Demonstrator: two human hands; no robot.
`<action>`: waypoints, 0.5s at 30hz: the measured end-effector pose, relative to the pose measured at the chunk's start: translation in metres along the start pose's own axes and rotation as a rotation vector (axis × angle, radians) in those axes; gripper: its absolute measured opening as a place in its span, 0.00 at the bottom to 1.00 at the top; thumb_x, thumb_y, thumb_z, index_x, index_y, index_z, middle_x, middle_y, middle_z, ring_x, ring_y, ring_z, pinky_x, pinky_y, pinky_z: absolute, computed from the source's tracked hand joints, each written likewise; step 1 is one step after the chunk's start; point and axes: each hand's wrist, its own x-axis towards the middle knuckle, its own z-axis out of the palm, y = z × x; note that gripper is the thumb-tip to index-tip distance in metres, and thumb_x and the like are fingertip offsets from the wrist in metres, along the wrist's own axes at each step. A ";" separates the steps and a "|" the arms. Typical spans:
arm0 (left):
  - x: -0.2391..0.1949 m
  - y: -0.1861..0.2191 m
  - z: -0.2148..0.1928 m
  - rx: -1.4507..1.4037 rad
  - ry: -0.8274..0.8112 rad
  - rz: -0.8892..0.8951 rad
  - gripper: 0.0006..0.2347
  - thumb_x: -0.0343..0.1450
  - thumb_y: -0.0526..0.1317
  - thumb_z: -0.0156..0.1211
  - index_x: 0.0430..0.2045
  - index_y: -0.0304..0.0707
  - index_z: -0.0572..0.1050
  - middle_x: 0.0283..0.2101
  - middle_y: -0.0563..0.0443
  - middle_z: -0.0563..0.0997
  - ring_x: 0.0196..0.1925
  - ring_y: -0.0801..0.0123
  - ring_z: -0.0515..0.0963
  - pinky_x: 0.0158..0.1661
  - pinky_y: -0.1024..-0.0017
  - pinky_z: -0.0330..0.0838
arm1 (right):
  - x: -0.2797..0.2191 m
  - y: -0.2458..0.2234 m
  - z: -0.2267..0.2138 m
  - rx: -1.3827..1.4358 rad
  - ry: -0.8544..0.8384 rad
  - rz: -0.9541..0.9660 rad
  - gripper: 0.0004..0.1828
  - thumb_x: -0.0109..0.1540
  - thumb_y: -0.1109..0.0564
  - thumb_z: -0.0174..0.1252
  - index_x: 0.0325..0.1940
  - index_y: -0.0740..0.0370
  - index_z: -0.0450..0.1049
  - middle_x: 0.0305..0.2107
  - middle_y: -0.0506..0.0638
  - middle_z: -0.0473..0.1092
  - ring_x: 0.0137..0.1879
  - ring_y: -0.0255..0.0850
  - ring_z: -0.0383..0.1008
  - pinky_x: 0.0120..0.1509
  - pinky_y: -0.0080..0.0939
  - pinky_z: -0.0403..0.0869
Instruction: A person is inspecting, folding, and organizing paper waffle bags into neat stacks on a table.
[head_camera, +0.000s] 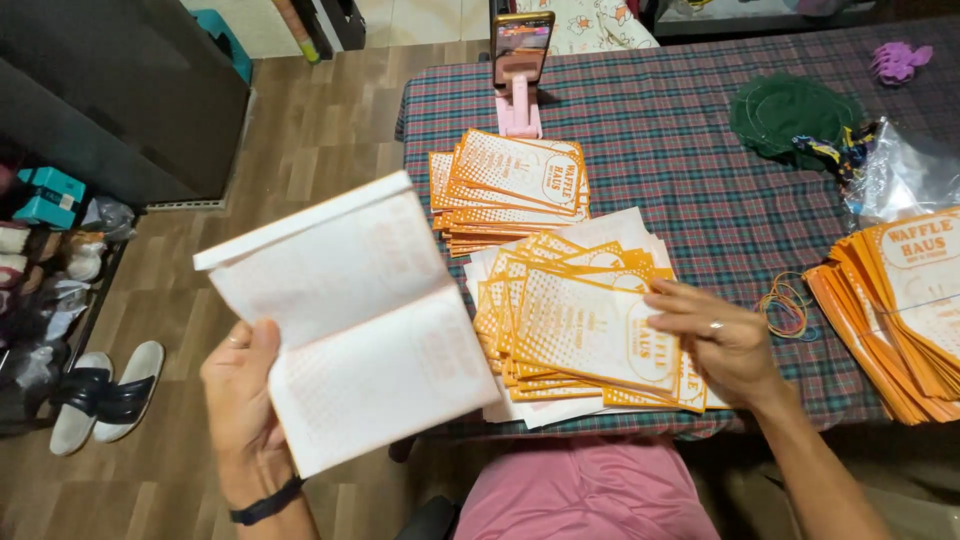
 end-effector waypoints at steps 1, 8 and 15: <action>-0.002 -0.007 0.004 0.000 0.003 0.000 0.09 0.73 0.40 0.64 0.38 0.31 0.77 0.42 0.45 0.84 0.36 0.70 0.81 0.38 0.73 0.78 | -0.001 0.003 0.003 0.002 -0.002 0.000 0.10 0.65 0.66 0.57 0.46 0.60 0.81 0.53 0.61 0.76 0.67 0.57 0.75 0.77 0.54 0.71; -0.039 -0.070 0.079 -0.058 -0.317 -0.159 0.06 0.73 0.33 0.61 0.37 0.28 0.81 0.39 0.47 0.85 0.35 0.72 0.79 0.36 0.72 0.76 | 0.021 -0.060 0.015 0.318 0.108 0.370 0.19 0.60 0.62 0.60 0.55 0.70 0.75 0.55 0.61 0.74 0.62 0.48 0.76 0.69 0.45 0.74; -0.055 -0.077 0.115 -0.054 -0.535 -0.141 0.06 0.75 0.33 0.58 0.33 0.30 0.81 0.35 0.57 0.81 0.35 0.81 0.75 0.34 0.78 0.71 | 0.015 -0.065 0.016 0.182 0.367 0.671 0.12 0.53 0.65 0.73 0.38 0.65 0.80 0.18 0.41 0.66 0.24 0.22 0.59 0.28 0.22 0.62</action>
